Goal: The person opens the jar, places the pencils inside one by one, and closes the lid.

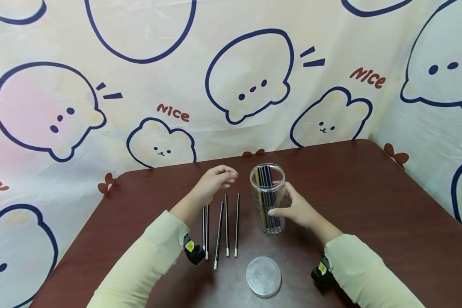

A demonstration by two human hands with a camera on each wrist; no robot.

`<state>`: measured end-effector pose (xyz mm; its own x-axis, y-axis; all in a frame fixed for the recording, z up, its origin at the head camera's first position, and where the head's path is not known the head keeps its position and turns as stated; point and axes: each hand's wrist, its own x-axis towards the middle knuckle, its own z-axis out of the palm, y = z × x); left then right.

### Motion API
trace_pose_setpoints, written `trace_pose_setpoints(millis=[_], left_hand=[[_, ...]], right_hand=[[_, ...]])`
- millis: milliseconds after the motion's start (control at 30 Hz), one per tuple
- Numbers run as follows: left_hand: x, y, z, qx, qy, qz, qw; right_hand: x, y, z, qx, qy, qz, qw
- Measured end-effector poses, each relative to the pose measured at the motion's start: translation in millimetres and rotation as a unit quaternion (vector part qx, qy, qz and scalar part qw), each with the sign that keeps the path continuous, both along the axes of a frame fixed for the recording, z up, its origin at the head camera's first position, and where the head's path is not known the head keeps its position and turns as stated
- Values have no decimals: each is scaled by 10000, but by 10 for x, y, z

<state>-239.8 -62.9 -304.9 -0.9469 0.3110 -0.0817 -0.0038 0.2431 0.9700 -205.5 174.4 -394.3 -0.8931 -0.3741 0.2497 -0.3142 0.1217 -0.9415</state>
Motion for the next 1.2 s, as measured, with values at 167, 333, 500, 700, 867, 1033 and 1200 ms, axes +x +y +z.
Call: trace_pose_setpoints(millis=[167, 333, 500, 700, 867, 1033, 1200], left_hand=[[-10, -230, -130, -339, -138, 60, 9993], [-51, -419, -301, -694, -406, 335, 9962], [-105, -610, -469, -1000, -629, 512, 9917], [-146, -807, -603, -1361, -739, 870, 9841], [-158, -880, -687, -1638, -795, 1199, 9759], [-182, -866, -779, -2070, -626, 1309, 9675], [-221, -801, -826, -2982, -294, 1165, 9469]], right_hand=[[-6, -4, -15, -27, -21, 13, 10000], [3, 5, -11, -31, -77, 25, 10000], [-2, 5, -22, 19, -210, -41, 9998], [-12, 10, -31, 58, -130, -23, 9999], [-13, -4, -8, 54, -36, -49, 10000], [1, -13, -3, 60, -54, -26, 10000], [10, -10, -18, 81, -35, -15, 10000]])
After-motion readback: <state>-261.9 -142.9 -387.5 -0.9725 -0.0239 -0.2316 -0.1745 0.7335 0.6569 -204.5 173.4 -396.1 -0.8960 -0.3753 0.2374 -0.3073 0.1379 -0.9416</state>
